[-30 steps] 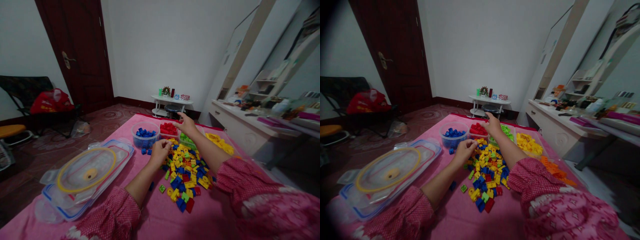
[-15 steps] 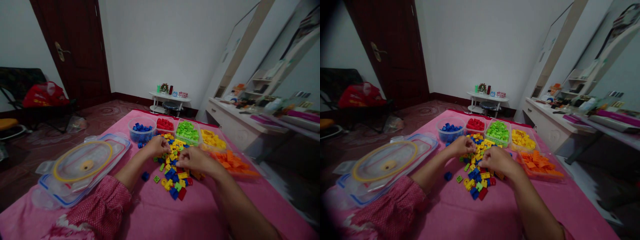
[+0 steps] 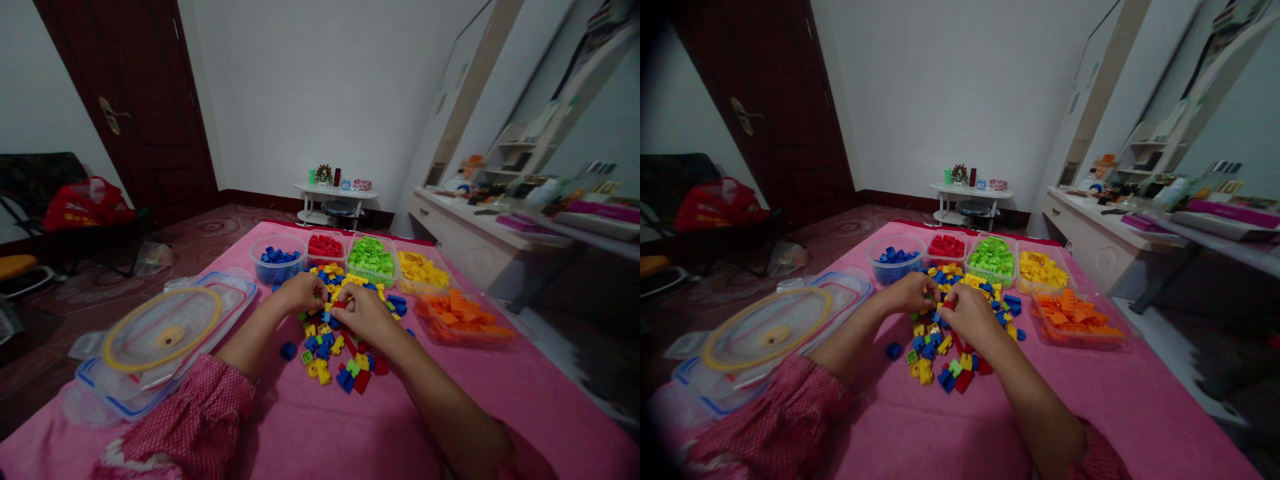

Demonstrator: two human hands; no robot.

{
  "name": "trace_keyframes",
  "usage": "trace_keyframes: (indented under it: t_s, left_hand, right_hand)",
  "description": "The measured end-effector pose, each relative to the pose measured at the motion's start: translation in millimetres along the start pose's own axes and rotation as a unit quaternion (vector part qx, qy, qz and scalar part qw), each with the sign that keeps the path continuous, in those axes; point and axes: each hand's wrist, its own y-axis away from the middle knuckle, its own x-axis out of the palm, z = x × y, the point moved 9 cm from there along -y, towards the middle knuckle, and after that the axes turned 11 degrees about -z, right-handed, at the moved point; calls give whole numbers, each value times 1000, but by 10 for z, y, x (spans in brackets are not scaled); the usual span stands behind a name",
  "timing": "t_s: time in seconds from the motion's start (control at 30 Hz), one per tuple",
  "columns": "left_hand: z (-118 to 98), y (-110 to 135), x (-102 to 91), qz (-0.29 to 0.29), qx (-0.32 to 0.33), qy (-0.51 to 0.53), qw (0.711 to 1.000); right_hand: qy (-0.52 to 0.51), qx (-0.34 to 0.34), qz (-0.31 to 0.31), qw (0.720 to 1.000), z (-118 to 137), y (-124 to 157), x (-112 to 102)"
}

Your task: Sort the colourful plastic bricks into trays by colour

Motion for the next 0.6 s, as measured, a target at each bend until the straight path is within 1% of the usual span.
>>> trace_keyframes:
  t_s: [0.1,0.2,0.3,0.37,0.47,0.53,0.6]
  left_hand:
    - [77,8,-180,-37,-23,-82,996]
    - [67,37,-300,-46,-42,-107,992]
    - [-36,94,-284,-13,-61,-101,993]
    - [-122,136,-230,9,-77,-118,990]
    - [-253,169,-164,4,-86,-127,988]
    - [-303,176,-122,4,-84,-117,990]
    - [-298,182,-91,17,-82,-115,990]
  right_hand:
    - [6,-2,-3,1000,-43,-35,-115]
    - [29,-27,40,998,-30,-29,-269]
    - [65,-50,95,992,-20,15,-396]
    - [92,-51,113,988,-32,48,-419]
    - [146,-44,117,981,-43,102,-308]
    - [196,-47,121,972,-21,149,-154]
    - [246,-54,133,959,14,200,12]
